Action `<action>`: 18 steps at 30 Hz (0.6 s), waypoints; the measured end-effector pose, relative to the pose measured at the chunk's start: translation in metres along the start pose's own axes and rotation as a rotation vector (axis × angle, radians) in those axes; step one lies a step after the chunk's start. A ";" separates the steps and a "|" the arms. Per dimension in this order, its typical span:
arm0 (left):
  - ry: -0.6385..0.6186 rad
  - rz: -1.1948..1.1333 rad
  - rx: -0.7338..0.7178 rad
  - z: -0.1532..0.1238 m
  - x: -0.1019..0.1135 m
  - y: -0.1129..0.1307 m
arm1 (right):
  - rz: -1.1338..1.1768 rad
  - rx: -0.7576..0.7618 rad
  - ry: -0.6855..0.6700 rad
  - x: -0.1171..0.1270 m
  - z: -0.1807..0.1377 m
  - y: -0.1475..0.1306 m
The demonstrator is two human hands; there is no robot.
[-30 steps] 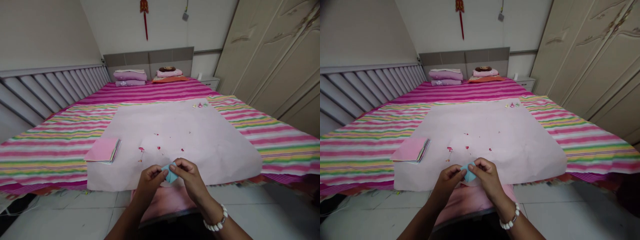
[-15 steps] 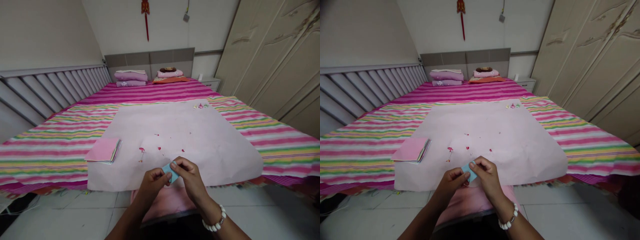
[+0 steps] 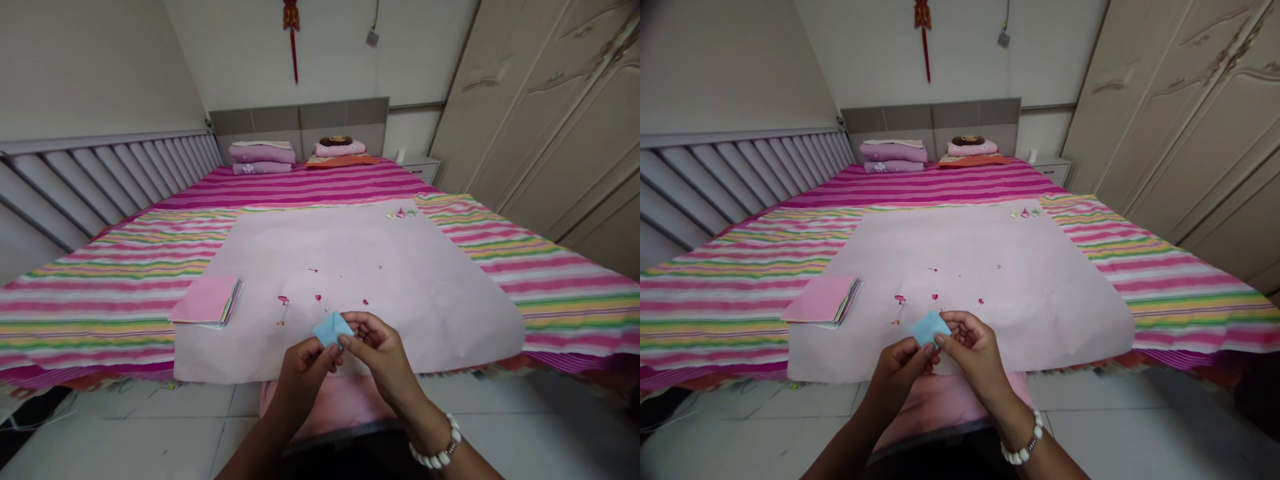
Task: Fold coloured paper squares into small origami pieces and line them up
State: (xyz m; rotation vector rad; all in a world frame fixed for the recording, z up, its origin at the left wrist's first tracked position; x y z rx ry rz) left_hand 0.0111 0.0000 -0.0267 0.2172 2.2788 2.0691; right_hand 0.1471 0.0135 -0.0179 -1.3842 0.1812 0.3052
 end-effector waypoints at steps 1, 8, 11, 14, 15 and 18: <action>-0.002 0.019 -0.010 0.000 0.001 -0.001 | -0.010 0.004 0.019 0.001 0.000 -0.001; 0.090 -0.051 -0.170 0.004 0.015 0.004 | -0.037 0.035 0.063 0.006 -0.001 -0.005; 0.045 0.077 -0.236 0.004 0.019 0.013 | -0.043 0.028 0.056 0.006 -0.001 -0.004; 0.088 0.203 -0.319 0.004 0.025 0.021 | -0.042 0.017 0.024 0.005 -0.001 -0.003; 0.107 0.200 -0.321 0.004 0.026 0.022 | -0.044 0.013 0.014 0.005 -0.001 -0.002; 0.071 0.087 -0.239 0.006 0.025 0.018 | -0.044 -0.011 -0.008 0.004 -0.001 -0.002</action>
Point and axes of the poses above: each hand's wrist, its own z-axis towards the middle knuckle, its own x-axis out of the back of the hand, y = z × x, the point moved 4 cm from there along z, towards the middle knuckle, and after that the axes turned 5 degrees about x, right-handed, at the moved point
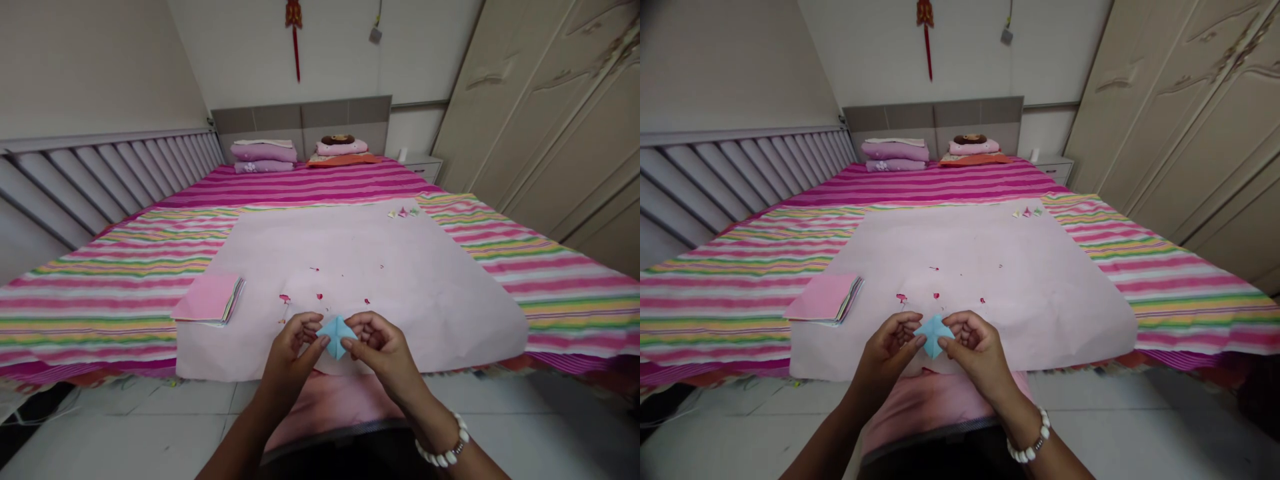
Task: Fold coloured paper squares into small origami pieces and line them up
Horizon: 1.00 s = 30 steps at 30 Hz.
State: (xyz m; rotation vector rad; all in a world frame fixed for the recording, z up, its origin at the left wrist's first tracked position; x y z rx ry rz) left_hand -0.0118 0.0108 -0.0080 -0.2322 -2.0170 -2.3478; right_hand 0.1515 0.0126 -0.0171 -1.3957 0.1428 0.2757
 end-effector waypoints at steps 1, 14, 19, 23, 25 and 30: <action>-0.014 -0.043 0.028 0.000 -0.001 -0.001 | -0.001 -0.012 -0.004 0.000 0.000 0.000; -0.247 -0.211 0.253 -0.004 -0.008 -0.003 | 0.035 -0.133 -0.101 -0.003 -0.001 0.002; -0.178 -0.241 0.273 -0.005 -0.007 -0.008 | 0.069 -0.122 -0.105 -0.003 -0.001 0.004; -0.175 -0.238 0.256 -0.006 -0.006 -0.006 | 0.113 -0.101 -0.090 -0.002 -0.002 0.004; -0.175 -0.243 0.242 -0.006 -0.006 -0.004 | 0.147 -0.095 -0.081 -0.002 -0.003 0.004; -0.175 -0.242 0.168 -0.005 -0.006 0.002 | 0.207 -0.049 -0.071 -0.003 -0.003 0.004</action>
Point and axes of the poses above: each hand's wrist, its own z-axis towards the middle knuckle, its own x-axis out of the back of the hand, y = z × x, the point moved 4 cm from there along z, towards the middle knuckle, and after that the axes turned 5 degrees about x, right-handed, at the moved point
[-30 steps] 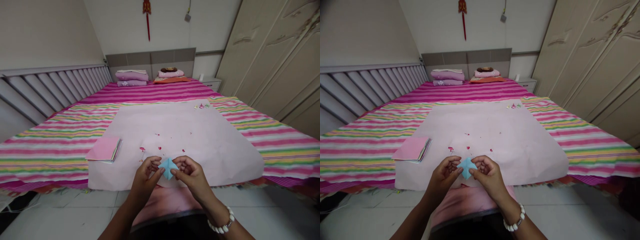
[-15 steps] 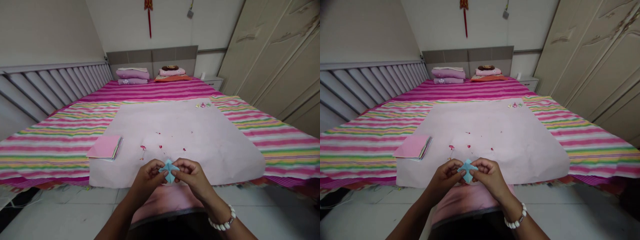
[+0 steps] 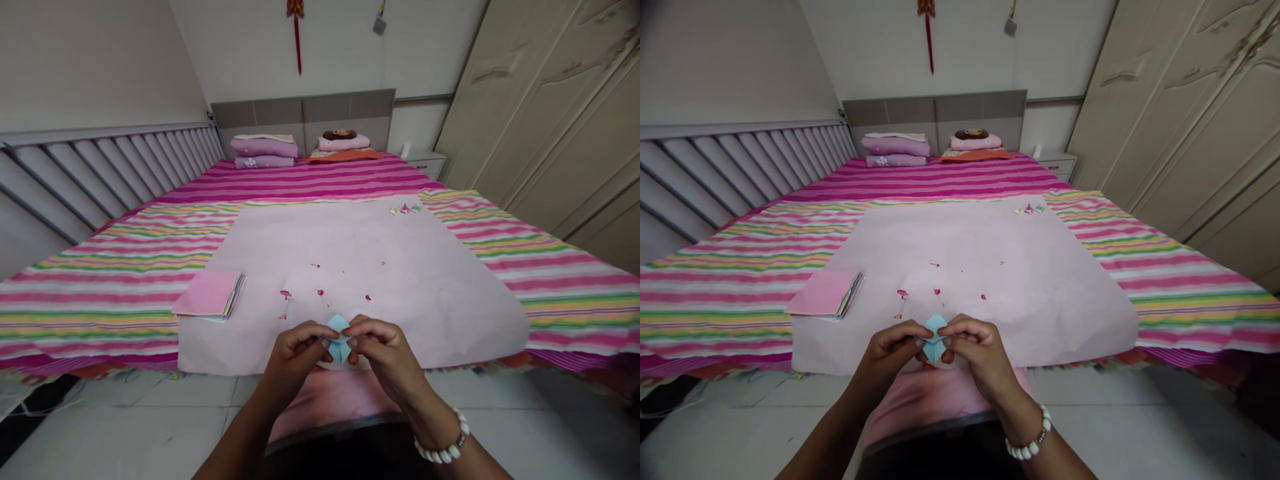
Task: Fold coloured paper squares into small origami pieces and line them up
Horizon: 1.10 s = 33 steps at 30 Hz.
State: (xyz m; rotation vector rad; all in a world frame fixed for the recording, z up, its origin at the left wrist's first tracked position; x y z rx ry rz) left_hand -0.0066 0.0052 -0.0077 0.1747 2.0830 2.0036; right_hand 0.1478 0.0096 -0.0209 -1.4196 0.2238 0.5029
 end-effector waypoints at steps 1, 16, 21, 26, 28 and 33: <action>-0.004 0.008 -0.020 0.000 0.000 0.001 | 0.002 0.014 -0.002 0.000 0.000 0.000; 0.136 0.215 -0.088 0.001 -0.006 0.002 | -0.093 0.122 -0.081 0.001 -0.002 -0.001; 0.171 0.214 -0.075 0.000 -0.006 -0.002 | -0.124 0.045 -0.030 0.000 -0.002 0.001; 0.156 0.031 -0.029 -0.002 -0.008 -0.002 | -0.146 0.006 0.054 -0.002 -0.001 -0.001; 0.162 -0.055 0.012 0.000 -0.008 -0.002 | -0.141 0.021 0.069 -0.004 0.000 -0.004; 0.123 -0.092 0.177 0.002 -0.008 -0.010 | -0.148 -0.001 0.078 -0.008 -0.001 -0.008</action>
Point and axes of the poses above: each hand's wrist, its own z-axis towards the middle knuckle, its own x-axis out of the back of the hand, y = z × x, the point moved 4 cm from there along z, towards the middle knuckle, and after that the axes turned 5 degrees about x, right-handed, at the moved point
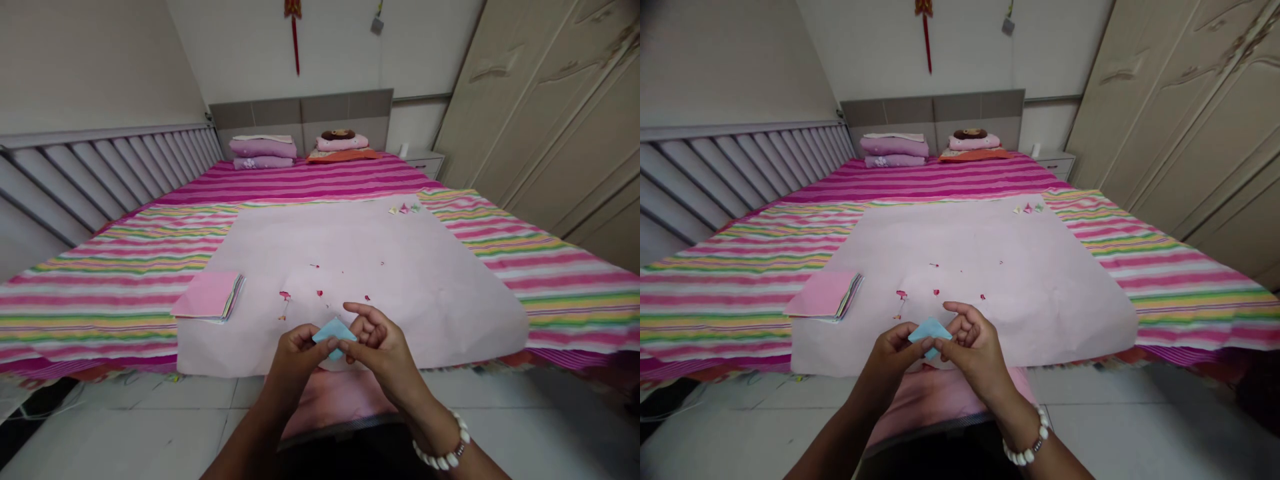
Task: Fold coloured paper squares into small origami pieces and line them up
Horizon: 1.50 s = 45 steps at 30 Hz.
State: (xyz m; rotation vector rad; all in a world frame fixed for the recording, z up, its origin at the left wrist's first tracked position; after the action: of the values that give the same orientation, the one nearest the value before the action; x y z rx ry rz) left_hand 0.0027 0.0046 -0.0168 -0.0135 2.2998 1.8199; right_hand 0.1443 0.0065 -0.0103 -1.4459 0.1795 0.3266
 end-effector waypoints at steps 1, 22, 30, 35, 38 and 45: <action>0.009 0.015 0.015 0.000 0.001 -0.001 | 0.000 -0.007 0.000 0.000 0.000 0.000; 0.032 -0.019 0.076 0.001 -0.007 -0.011 | 0.028 0.065 0.112 0.009 0.003 0.003; -0.332 -0.445 0.299 -0.007 -0.019 -0.010 | 0.286 -0.109 -0.210 0.006 0.007 0.010; -0.525 -0.623 0.496 -0.015 -0.027 -0.021 | 0.274 -0.138 -0.292 -0.001 0.006 0.014; -0.525 -0.644 0.528 -0.014 -0.027 -0.024 | 0.238 -0.112 -0.282 -0.003 0.008 0.012; -0.182 -0.119 0.192 -0.001 -0.007 -0.016 | 0.183 -0.141 -0.167 0.002 0.011 0.011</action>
State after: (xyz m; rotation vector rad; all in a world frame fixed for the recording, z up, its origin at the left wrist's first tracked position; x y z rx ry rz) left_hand 0.0118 -0.0012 -0.0311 0.0416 2.2823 1.4733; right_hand 0.1416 0.0184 -0.0199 -1.5361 0.1558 0.6182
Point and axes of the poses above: each hand's wrist, its own z-axis towards the middle knuckle, its own x-axis out of the back of the hand, y = z × x, the point moved 4 cm from there along z, towards the middle knuckle, and after that the axes turned 5 degrees about x, right-handed, at the moved point
